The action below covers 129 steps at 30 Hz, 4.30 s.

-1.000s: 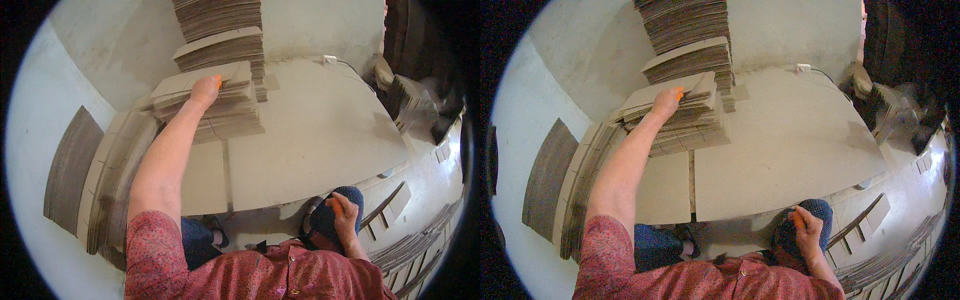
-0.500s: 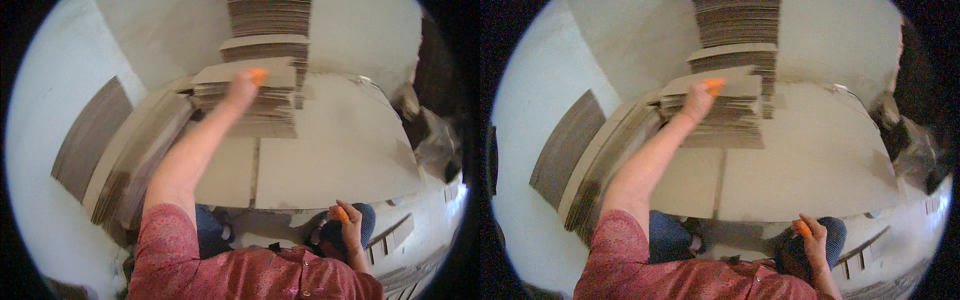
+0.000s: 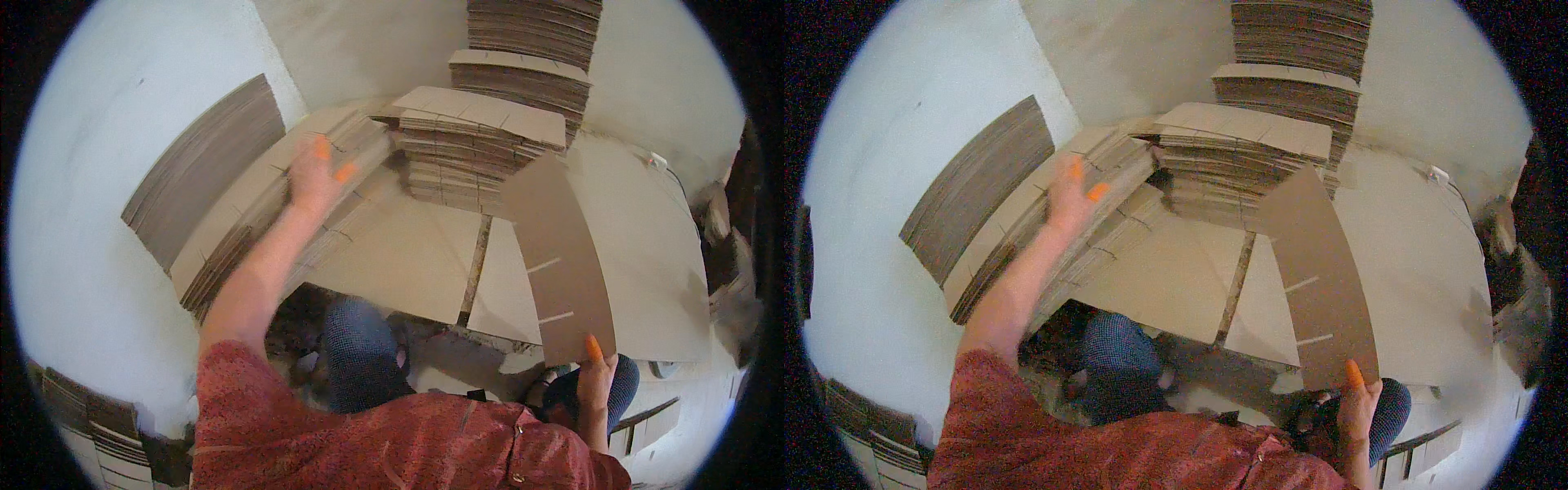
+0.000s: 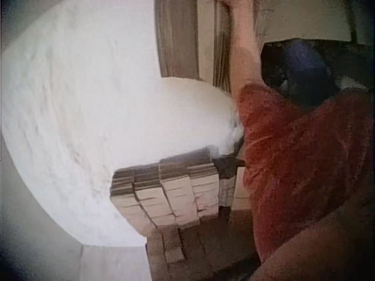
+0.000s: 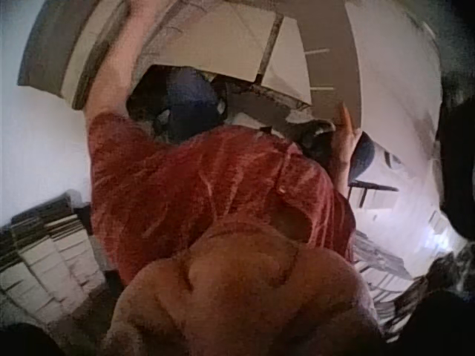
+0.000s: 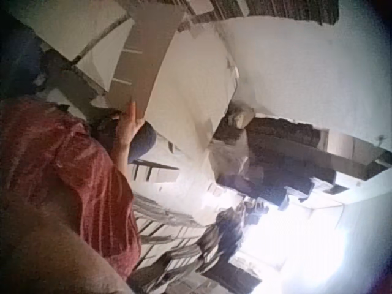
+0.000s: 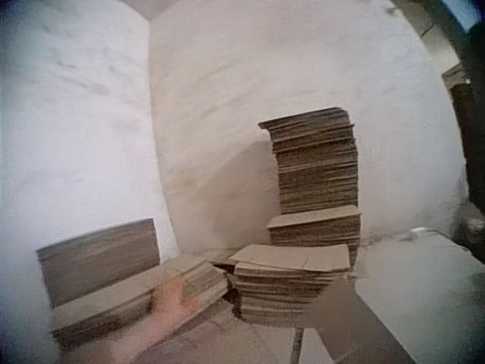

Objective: The person sits on the floor and repeatedly folds pre-cut cardboard sheets into multi-compartment dividers. They use an orange utility knife to score or trim edges, then fold the panels into a grid-like structure and place the finished units into a growing stack.

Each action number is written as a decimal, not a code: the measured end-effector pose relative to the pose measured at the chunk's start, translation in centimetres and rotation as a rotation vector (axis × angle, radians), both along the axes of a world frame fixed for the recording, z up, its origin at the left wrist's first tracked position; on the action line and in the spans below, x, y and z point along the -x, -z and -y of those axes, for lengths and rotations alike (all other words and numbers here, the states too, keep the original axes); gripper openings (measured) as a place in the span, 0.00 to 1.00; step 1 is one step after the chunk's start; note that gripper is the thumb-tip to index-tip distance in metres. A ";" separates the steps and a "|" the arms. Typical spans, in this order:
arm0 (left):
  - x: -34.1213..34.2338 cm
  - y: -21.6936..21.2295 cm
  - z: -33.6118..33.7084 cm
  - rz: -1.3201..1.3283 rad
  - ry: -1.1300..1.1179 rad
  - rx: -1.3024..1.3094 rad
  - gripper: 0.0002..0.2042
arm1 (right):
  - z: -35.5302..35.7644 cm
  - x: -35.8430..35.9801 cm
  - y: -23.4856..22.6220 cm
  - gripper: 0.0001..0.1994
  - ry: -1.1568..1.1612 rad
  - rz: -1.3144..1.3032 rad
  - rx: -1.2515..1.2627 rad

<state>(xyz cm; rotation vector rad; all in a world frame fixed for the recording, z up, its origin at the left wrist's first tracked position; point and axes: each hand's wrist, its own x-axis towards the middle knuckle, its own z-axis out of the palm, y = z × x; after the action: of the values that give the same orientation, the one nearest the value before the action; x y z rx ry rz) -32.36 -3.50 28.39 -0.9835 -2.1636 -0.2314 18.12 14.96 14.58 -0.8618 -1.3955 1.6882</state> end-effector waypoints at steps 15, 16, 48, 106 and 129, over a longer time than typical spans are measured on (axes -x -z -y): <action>7.4 -4.7 6.3 0.461 -0.201 0.198 0.19 | 0.7 -1.1 3.0 0.10 0.076 0.138 0.035; 6.2 -4.6 5.7 0.374 -0.219 0.282 0.16 | 0.9 -1.3 2.9 0.11 0.097 0.148 0.067; -22.8 3.9 -6.0 1.349 0.701 0.649 0.16 | 0.9 3.3 -4.5 0.06 -0.050 0.112 -0.496; -7.3 0.3 -4.0 0.205 0.218 0.227 0.31 | -0.1 5.6 -7.9 0.28 -0.486 0.888 -0.981; -9.1 11.0 -1.1 0.260 0.143 0.695 0.08 | 0.2 3.7 -5.5 0.27 -0.411 0.752 -1.009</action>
<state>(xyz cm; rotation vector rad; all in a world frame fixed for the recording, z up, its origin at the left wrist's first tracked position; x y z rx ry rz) -23.28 -2.44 17.37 -1.5622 -2.4660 0.3781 14.40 14.75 20.05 -0.6161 -2.7121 0.6368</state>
